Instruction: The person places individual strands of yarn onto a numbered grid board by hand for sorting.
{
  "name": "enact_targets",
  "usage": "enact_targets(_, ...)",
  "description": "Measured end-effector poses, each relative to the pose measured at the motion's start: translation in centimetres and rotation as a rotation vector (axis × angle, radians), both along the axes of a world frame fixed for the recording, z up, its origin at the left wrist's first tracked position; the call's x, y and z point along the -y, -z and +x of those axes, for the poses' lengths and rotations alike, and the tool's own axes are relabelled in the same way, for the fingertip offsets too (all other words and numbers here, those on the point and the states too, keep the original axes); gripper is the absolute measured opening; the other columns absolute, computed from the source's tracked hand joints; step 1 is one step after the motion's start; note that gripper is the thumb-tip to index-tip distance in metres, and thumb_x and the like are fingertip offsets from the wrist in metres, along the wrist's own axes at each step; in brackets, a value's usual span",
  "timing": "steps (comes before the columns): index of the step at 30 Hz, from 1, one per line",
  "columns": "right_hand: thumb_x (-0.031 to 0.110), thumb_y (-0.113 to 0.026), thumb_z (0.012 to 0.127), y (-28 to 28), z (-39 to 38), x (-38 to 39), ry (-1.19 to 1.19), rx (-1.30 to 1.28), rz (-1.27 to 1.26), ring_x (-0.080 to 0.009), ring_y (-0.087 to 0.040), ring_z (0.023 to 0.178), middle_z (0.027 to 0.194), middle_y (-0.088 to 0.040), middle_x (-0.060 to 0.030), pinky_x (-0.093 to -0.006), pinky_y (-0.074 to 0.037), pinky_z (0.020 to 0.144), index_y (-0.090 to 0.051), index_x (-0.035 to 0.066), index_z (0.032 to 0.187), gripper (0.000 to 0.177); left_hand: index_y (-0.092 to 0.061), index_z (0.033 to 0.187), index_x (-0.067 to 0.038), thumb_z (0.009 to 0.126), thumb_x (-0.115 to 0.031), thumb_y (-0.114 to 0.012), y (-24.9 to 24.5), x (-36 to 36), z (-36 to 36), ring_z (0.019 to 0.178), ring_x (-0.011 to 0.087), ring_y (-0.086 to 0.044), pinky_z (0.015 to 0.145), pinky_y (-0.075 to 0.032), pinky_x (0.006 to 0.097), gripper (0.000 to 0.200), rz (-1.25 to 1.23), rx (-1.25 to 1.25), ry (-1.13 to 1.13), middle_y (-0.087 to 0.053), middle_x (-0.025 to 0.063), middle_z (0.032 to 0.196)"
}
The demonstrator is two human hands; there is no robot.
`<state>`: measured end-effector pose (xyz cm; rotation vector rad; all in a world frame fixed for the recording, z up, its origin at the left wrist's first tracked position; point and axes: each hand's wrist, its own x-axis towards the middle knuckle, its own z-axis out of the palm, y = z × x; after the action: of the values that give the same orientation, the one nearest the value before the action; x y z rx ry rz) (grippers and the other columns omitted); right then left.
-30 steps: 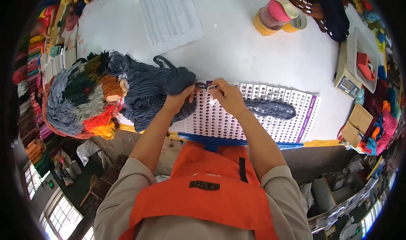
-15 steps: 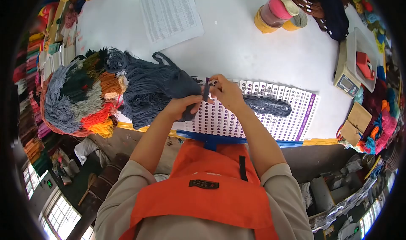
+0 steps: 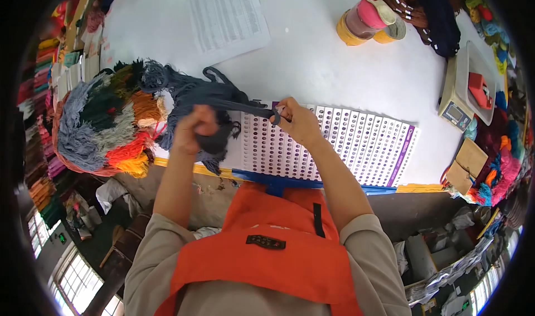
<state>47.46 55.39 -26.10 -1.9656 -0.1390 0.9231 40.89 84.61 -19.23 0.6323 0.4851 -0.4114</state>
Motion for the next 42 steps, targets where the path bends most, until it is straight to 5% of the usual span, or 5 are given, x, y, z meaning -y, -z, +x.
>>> enact_targets(7,0.011,-0.070,0.082,-0.8,-0.1,-0.5,0.024,0.115,0.028,-0.0092,-0.053,0.063,0.070,-0.059,0.0021,-0.0251,-0.045,0.061,-0.055,0.008,0.112,0.035,-0.062,0.115,-0.008,0.096,-0.022,-0.062,-3.6,-5.6,2.8,0.061,0.0058,-0.044,0.057,-0.040,0.0231,0.024,0.628,-0.250,-0.842,-0.061,-0.0010,0.087)
enact_targets(16,0.029,-0.076,0.081,-0.8,0.2,-0.4,0.021,0.027,-0.018,-0.0140,-0.062,0.067,0.072,-0.065,-0.0020,-0.0294,-0.048,0.062,-0.058,0.009,0.111,0.040,-0.063,0.110,-0.001,0.092,-0.009,-0.062,3.9,9.0,3.2,0.073,0.0125,-0.060,0.067,-0.049,0.0273,0.019,0.953,0.205,0.518,-0.064,0.0051,0.083)
enact_targets(28,0.013,-0.054,0.096,-0.7,1.0,-1.3,0.193,-0.202,0.065,-0.0087,-0.052,0.053,0.066,-0.059,-0.0039,-0.0243,-0.043,0.048,-0.057,0.003,0.098,0.011,-0.069,0.101,-0.005,0.083,-0.023,-0.073,1.6,0.7,1.6,0.077,0.0274,-0.067,0.070,-0.051,0.0348,0.026,1.469,0.406,0.360,-0.070,0.0120,0.085)
enact_targets(30,0.013,-0.055,0.095,-1.3,1.2,-1.4,0.181,-0.210,0.024,-0.0087,-0.053,0.054,0.066,-0.059,-0.0038,-0.0236,-0.044,0.048,-0.057,0.003,0.097,0.010,-0.071,0.100,-0.004,0.088,-0.023,-0.070,1.2,-2.6,1.9,0.064,0.0158,-0.061,0.059,-0.046,0.0277,0.023,1.109,-0.403,0.203,-0.068,0.0059,0.076)
enact_targets(42,0.023,-0.060,0.091,-3.8,-1.2,-3.1,0.020,0.109,-0.262,-0.0222,-0.066,0.074,0.084,-0.068,-0.0058,-0.0376,-0.051,0.067,-0.048,0.012,0.130,0.042,-0.051,0.128,0.006,0.098,-0.020,-0.054,-12.3,-1.0,-2.1,0.125,0.0346,-0.053,0.104,-0.044,0.0435,0.040,0.259,0.214,-0.219,-0.057,0.0222,0.131)
